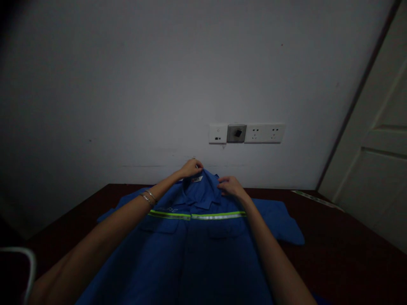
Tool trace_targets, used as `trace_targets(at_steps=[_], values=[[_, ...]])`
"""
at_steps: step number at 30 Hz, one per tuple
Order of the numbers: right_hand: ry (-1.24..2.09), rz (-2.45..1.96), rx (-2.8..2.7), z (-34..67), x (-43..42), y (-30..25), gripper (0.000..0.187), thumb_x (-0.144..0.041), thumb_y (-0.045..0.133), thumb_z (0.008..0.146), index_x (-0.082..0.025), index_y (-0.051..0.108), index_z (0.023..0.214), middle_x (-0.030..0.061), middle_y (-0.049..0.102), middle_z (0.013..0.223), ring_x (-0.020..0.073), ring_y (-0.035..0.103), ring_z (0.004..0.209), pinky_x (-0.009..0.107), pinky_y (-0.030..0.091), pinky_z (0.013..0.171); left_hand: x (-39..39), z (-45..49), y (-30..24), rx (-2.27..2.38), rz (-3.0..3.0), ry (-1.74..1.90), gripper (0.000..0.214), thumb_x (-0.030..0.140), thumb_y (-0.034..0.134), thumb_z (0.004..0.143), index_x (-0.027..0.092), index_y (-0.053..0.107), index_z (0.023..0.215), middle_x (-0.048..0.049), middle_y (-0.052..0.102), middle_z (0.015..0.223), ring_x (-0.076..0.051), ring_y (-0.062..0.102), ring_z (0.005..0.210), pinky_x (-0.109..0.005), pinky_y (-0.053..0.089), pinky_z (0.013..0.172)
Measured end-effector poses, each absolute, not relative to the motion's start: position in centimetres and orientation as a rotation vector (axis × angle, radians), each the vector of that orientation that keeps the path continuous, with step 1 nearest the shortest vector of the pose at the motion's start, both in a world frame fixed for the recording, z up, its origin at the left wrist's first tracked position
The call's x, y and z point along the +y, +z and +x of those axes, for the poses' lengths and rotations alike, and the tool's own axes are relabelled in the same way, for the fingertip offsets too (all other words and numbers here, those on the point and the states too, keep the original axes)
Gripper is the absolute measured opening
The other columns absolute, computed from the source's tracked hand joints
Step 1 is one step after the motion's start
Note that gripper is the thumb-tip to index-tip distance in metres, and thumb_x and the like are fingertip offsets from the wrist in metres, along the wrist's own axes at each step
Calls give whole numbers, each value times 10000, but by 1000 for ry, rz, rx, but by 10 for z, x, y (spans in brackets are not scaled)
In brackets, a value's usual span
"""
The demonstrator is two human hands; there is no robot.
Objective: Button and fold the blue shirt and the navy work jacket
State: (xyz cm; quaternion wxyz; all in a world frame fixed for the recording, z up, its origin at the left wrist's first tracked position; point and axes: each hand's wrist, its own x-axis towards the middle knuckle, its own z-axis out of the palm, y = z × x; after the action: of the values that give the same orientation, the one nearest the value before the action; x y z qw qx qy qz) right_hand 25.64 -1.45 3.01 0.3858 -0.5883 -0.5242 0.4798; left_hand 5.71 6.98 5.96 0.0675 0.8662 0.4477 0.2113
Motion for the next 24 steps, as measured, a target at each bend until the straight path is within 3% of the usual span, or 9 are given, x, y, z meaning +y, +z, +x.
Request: trace_targets(at_steps=[4, 11, 15, 20, 24], values=[[1062, -1578, -1435, 256, -10, 25, 266, -103, 596, 621, -125, 602, 887, -36, 571, 516, 95, 515, 446, 210, 434, 462, 66, 58, 49, 1410, 2611, 625, 243, 170, 509, 711, 129, 695, 862, -58, 696, 836, -151, 608, 770, -241, 450, 719], [373, -1544, -1716, 248, -12, 32, 298, -312, 608, 672, -149, 617, 921, 41, 654, 781, 138, 596, 663, 223, 435, 603, 64, 61, 61, 1414, 2652, 617, 242, 216, 507, 744, 146, 690, 885, -59, 693, 848, -158, 604, 766, -254, 450, 727], [469, -1440, -1611, 242, -8, 19, 352, -346, 577, 708, -127, 606, 983, 84, 664, 880, 146, 614, 731, 245, 458, 673, 59, 64, 68, 1348, 2746, 599, 236, 217, 500, 764, 170, 685, 903, -43, 690, 872, -156, 601, 802, -258, 438, 764], [782, -1355, -1396, 240, 3, -3, 361, -218, 597, 660, -112, 592, 1005, 48, 680, 752, 134, 617, 657, 221, 471, 587, 43, 64, 64, 1337, 2824, 578, 213, 205, 496, 794, 169, 666, 916, -53, 662, 890, -168, 569, 882, -283, 414, 831], [866, -1322, -1303, 241, 4, -3, 354, -182, 618, 628, -111, 604, 975, 44, 683, 719, 127, 616, 614, 204, 466, 540, 18, 67, 39, 1610, 2670, 980, 255, 207, 505, 791, 165, 571, 1035, -75, 587, 1002, -172, 533, 918, -295, 428, 800]])
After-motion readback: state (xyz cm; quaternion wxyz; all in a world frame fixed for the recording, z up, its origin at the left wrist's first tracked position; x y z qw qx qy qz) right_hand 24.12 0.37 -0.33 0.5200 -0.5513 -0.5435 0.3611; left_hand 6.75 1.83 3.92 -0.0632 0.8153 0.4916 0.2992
